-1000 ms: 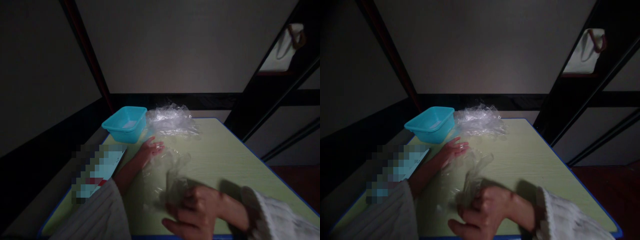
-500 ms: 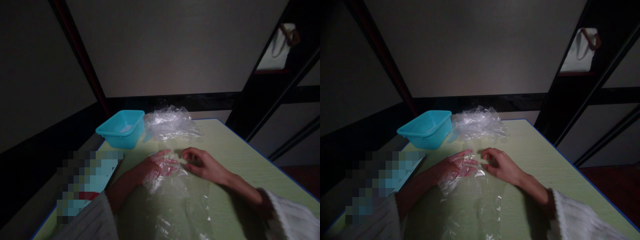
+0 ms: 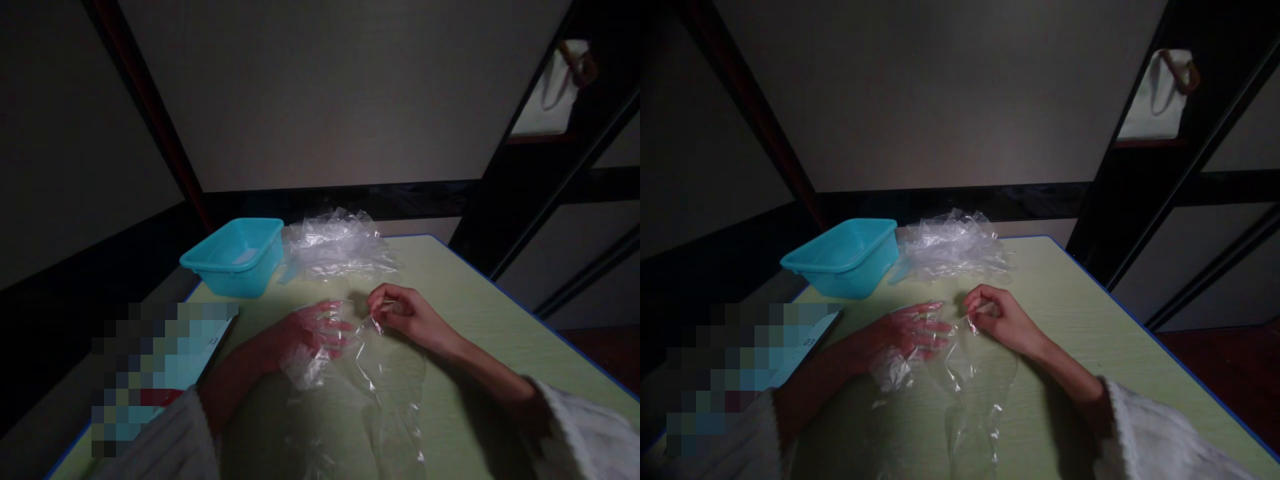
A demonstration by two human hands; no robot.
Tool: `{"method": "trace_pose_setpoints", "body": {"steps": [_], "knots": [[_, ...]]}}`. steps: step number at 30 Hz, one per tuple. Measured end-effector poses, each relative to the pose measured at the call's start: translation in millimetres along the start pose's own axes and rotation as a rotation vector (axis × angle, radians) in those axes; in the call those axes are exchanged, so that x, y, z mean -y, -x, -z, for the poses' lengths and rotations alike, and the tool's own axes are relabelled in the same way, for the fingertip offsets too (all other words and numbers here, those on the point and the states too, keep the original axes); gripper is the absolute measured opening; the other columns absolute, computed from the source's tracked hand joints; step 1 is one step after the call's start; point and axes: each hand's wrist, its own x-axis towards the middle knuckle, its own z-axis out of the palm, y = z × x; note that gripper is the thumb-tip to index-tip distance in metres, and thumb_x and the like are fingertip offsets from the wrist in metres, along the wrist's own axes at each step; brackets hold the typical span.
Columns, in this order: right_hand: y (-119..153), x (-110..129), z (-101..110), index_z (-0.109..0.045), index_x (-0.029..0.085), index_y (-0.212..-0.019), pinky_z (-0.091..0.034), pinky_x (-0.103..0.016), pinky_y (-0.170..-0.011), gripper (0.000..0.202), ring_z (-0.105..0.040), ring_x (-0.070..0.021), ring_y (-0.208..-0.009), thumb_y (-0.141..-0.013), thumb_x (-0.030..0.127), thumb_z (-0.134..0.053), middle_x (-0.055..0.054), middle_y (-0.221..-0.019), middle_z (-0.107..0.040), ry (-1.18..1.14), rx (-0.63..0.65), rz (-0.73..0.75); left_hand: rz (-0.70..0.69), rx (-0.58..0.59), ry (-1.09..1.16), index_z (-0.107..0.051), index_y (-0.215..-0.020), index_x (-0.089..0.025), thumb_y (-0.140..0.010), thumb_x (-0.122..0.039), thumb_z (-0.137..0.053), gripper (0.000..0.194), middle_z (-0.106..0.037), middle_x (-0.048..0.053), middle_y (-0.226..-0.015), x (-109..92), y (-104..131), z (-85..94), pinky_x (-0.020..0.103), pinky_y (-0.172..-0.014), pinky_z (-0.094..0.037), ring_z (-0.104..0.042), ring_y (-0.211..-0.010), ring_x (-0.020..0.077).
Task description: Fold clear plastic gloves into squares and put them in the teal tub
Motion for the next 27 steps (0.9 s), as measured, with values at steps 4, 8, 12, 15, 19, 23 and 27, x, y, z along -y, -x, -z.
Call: {"method": "trace_pose_setpoints", "body": {"steps": [4, 8, 12, 15, 19, 23, 27], "knots": [[-3.1, -2.5, 3.3, -0.055, 0.017, -0.09, -0.046, -0.03, -0.064, 0.027, -0.057, -0.0134, -0.062, -0.064, 0.023, -0.061, -0.001, -0.072, -0.062, 0.034, -0.138, 0.02, 0.051, -0.158, -0.111, -0.036, -0.125, -0.019, -0.056, -0.008, -0.071, 0.079, -0.065, 0.009, -0.102, -10.1, 6.6, -7.2, 0.036, -0.076, -0.046, -0.065, -0.085, 0.0239], [-4.8, -13.1, 6.5, -0.048, 0.017, -0.108, -0.049, -0.034, -0.066, 0.044, -0.06, -0.0171, -0.069, -0.066, 0.028, -0.06, -0.006, -0.085, -0.063, 0.075, -0.255, 0.02, 0.016, -0.36, -0.25, -0.034, -0.123, -0.016, -0.063, -0.027, -0.073, 0.073, -0.066, 0.009, -0.092, -13.8, 9.0, -11.2, 0.032, -0.065, -0.048, -0.066, -0.072, 0.0212], [-2.2, -17.6, 8.2, -0.05, 0.017, -0.106, -0.048, -0.042, -0.078, 0.033, -0.058, -0.0211, -0.085, -0.074, 0.024, -0.054, -0.011, -0.105, -0.058, 0.431, -0.429, 0.202, -0.17, -0.702, -0.511, -0.044, -0.109, -0.016, -0.072, -0.032, -0.059, 0.044, -0.059, -0.001, -0.072, -13.2, 3.7, -7.3, 0.023, -0.053, -0.043, -0.058, -0.059, 0.0134], [3.4, -10.8, 3.7, -0.053, 0.016, -0.098, -0.047, -0.042, -0.082, 0.019, -0.055, -0.0218, -0.093, -0.08, 0.017, -0.046, -0.011, -0.1, -0.058, 0.62, -0.335, 0.377, -0.356, -0.867, -0.709, -0.045, -0.104, -0.018, -0.068, -0.024, -0.057, 0.038, -0.055, -0.002, -0.08, -16.2, 3.0, -6.7, 0.021, -0.055, -0.041, -0.054, -0.065, 0.0114], [12.1, 0.8, -9.9, -0.056, 0.015, -0.105, -0.047, -0.04, -0.087, 0.024, -0.056, -0.0205, -0.1, -0.087, 0.02, -0.041, -0.011, -0.106, -0.061, 0.73, 0.09, 0.438, -0.338, -0.675, -1.101, -0.054, -0.091, -0.016, -0.066, -0.022, -0.057, 0.026, -0.053, -0.003, -0.071, -19.9, 12.6, -16.7, 0.023, -0.056, -0.04, -0.05, -0.061, 0.0121], [16.7, 5.2, -20.4, -0.04, 0.009, -0.131, -0.034, -0.044, -0.103, 0.05, -0.042, -0.023, -0.122, -0.088, 0.033, -0.046, -0.016, -0.133, -0.046, 0.823, 0.348, 0.412, -0.19, -0.413, -1.336, -0.056, -0.102, -0.015, -0.06, -0.02, -0.064, 0.043, -0.055, 0.0, -0.082, -17.2, 26.0, -30.8, 0.025, -0.064, -0.041, -0.051, -0.071, 0.0149], [16.3, 4.5, -21.7, -0.031, 0.005, -0.137, -0.022, -0.048, -0.108, 0.066, -0.03, -0.0264, -0.13, -0.085, 0.042, -0.049, -0.019, -0.141, -0.032, 0.891, 0.457, 0.366, -0.184, -0.338, -1.463, -0.051, -0.113, -0.016, -0.056, -0.012, -0.058, 0.057, -0.056, 0.002, -0.092, -14.3, 32.7, -36.1, 0.027, -0.071, -0.042, -0.052, -0.079, 0.0175]]}}
